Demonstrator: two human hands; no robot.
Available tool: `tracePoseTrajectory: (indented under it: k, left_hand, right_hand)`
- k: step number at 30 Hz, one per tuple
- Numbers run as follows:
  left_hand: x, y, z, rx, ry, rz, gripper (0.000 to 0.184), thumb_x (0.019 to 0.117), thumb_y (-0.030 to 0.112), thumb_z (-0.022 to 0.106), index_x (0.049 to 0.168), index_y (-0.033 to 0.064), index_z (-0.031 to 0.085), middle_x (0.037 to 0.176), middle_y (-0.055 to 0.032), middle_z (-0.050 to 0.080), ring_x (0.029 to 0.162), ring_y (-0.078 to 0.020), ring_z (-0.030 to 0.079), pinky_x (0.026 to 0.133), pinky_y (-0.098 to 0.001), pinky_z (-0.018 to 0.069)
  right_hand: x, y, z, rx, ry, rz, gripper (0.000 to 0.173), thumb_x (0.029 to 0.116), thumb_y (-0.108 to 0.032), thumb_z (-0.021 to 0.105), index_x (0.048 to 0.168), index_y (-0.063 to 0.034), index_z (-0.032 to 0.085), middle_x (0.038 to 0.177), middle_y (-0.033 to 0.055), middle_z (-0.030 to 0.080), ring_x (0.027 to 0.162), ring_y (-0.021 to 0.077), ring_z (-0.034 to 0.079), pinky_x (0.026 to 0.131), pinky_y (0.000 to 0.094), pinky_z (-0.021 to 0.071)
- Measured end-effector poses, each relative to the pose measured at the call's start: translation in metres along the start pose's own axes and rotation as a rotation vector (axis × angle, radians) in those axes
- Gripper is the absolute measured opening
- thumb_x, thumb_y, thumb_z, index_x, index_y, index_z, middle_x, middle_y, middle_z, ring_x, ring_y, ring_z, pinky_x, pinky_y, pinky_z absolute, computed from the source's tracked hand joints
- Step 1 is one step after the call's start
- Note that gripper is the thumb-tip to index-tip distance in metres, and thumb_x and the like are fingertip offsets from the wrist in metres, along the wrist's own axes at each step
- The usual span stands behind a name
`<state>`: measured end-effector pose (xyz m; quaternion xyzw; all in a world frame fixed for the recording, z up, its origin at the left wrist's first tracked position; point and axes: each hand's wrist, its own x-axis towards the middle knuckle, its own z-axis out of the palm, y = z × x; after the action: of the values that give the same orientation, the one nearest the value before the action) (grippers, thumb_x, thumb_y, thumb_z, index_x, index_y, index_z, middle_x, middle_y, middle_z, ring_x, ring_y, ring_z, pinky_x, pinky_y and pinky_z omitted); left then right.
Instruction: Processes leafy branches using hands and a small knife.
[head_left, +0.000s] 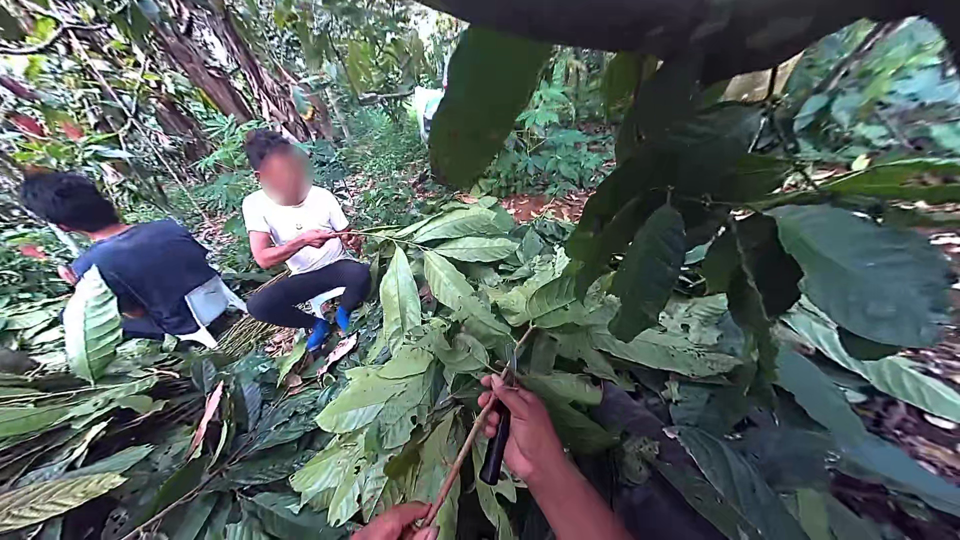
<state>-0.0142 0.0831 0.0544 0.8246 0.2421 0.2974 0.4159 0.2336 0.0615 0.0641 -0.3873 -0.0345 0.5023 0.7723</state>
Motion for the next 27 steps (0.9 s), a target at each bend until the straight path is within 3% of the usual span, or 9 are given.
tracePoseTrajectory:
  k: [6, 8, 12, 15, 16, 18, 20, 23, 27]
  left_hand:
    - [0.011, -0.022, 0.01, 0.067, -0.097, 0.086, 0.023, 0.1003, 0.016, 0.066, 0.11, -0.0045, 0.069, 0.089, -0.0126, 0.07, 0.078, -0.009, 0.066, 0.077, -0.0256, 0.0564]
    - [0.011, -0.023, 0.014, 0.174, -0.098, 0.043, 0.025, 0.0986, 0.019, 0.068, 0.113, -0.0015, 0.071, 0.091, -0.0126, 0.071, 0.08, -0.0139, 0.068, 0.076, -0.0297, 0.0585]
    - [0.016, 0.001, 0.013, 0.528, 0.012, -0.015, 0.056, 0.0854, 0.044, 0.079, 0.125, 0.0047, 0.07, 0.102, -0.021, 0.064, 0.092, -0.0352, 0.063, 0.08, -0.0524, 0.0546]
    - [0.029, 0.029, 0.017, 0.553, 0.047, 0.01, 0.048, 0.0946, 0.038, 0.07, 0.128, 0.0046, 0.068, 0.113, -0.0188, 0.067, 0.103, -0.0347, 0.065, 0.088, -0.0542, 0.0547]
    - [0.034, 0.033, 0.02, 0.524, 0.031, -0.038, 0.041, 0.0985, 0.033, 0.065, 0.129, 0.0052, 0.067, 0.109, -0.0139, 0.071, 0.1, -0.03, 0.068, 0.088, -0.0518, 0.0562]
    - [0.046, 0.03, 0.026, 0.437, 0.022, -0.182, 0.028, 0.1042, 0.026, 0.053, 0.118, 0.006, 0.068, 0.085, -0.0042, 0.071, 0.075, -0.018, 0.069, 0.072, -0.0413, 0.0593]
    - [0.055, 0.019, 0.023, 0.329, 0.0, -0.361, 0.032, 0.1083, 0.031, 0.046, 0.114, 0.0069, 0.065, 0.073, -0.0022, 0.064, 0.062, -0.0156, 0.063, 0.063, -0.0376, 0.0556]
    - [0.055, 0.005, 0.019, 0.296, -0.039, -0.498, 0.038, 0.1102, 0.037, 0.04, 0.11, 0.0087, 0.065, 0.068, -0.0027, 0.057, 0.057, -0.0172, 0.057, 0.059, -0.0392, 0.0525]
    - [0.053, 0.0, 0.024, 0.288, -0.079, -0.539, 0.039, 0.1104, 0.037, 0.038, 0.103, 0.0089, 0.064, 0.067, -0.0019, 0.054, 0.056, -0.0167, 0.054, 0.058, -0.0393, 0.0498]
  right_hand:
    - [-0.022, -0.018, 0.006, 0.22, -0.088, 0.115, 0.03, 0.1109, -0.021, 0.039, 0.107, -0.0017, 0.062, 0.069, 0.0052, 0.062, 0.047, 0.0086, 0.055, 0.043, 0.0208, 0.0482]
    - [-0.022, -0.014, 0.0, 0.148, -0.134, 0.048, 0.028, 0.1111, -0.019, 0.038, 0.11, -0.0006, 0.06, 0.071, 0.0062, 0.063, 0.049, 0.0089, 0.055, 0.045, 0.021, 0.0486]
    - [-0.014, -0.004, -0.016, -0.129, -0.178, -0.055, 0.022, 0.1088, -0.012, 0.045, 0.114, 0.0025, 0.06, 0.08, 0.0079, 0.064, 0.056, 0.0096, 0.056, 0.05, 0.022, 0.049]
    - [-0.017, 0.011, -0.014, -0.269, -0.225, -0.071, 0.019, 0.1065, -0.012, 0.05, 0.112, 0.0014, 0.062, 0.082, 0.0045, 0.063, 0.058, 0.0084, 0.055, 0.054, 0.0224, 0.0501]
    - [-0.019, 0.017, -0.011, -0.33, -0.239, -0.076, 0.019, 0.1064, -0.013, 0.05, 0.112, 0.0011, 0.062, 0.081, 0.003, 0.063, 0.059, 0.0075, 0.056, 0.055, 0.0223, 0.0505]
    - [-0.018, 0.029, -0.012, -0.505, -0.271, -0.132, 0.025, 0.1067, -0.016, 0.05, 0.119, 0.002, 0.062, 0.081, 0.0014, 0.063, 0.063, 0.0072, 0.058, 0.06, 0.0234, 0.0523]
    - [-0.009, 0.038, -0.024, -0.747, -0.317, -0.222, 0.036, 0.1071, -0.026, 0.048, 0.127, 0.0014, 0.061, 0.083, 0.0016, 0.064, 0.071, 0.0078, 0.061, 0.069, 0.0266, 0.0544]
    - [-0.003, 0.042, -0.043, -1.04, -0.429, -0.276, 0.049, 0.1086, -0.037, 0.04, 0.137, -0.0017, 0.059, 0.094, 0.0097, 0.068, 0.081, 0.0172, 0.065, 0.08, 0.0384, 0.056]
    - [-0.007, 0.052, -0.041, -1.222, -0.574, -0.327, 0.054, 0.1082, -0.044, 0.041, 0.136, -0.0025, 0.062, 0.111, 0.0177, 0.071, 0.096, 0.0282, 0.07, 0.092, 0.0498, 0.0551]
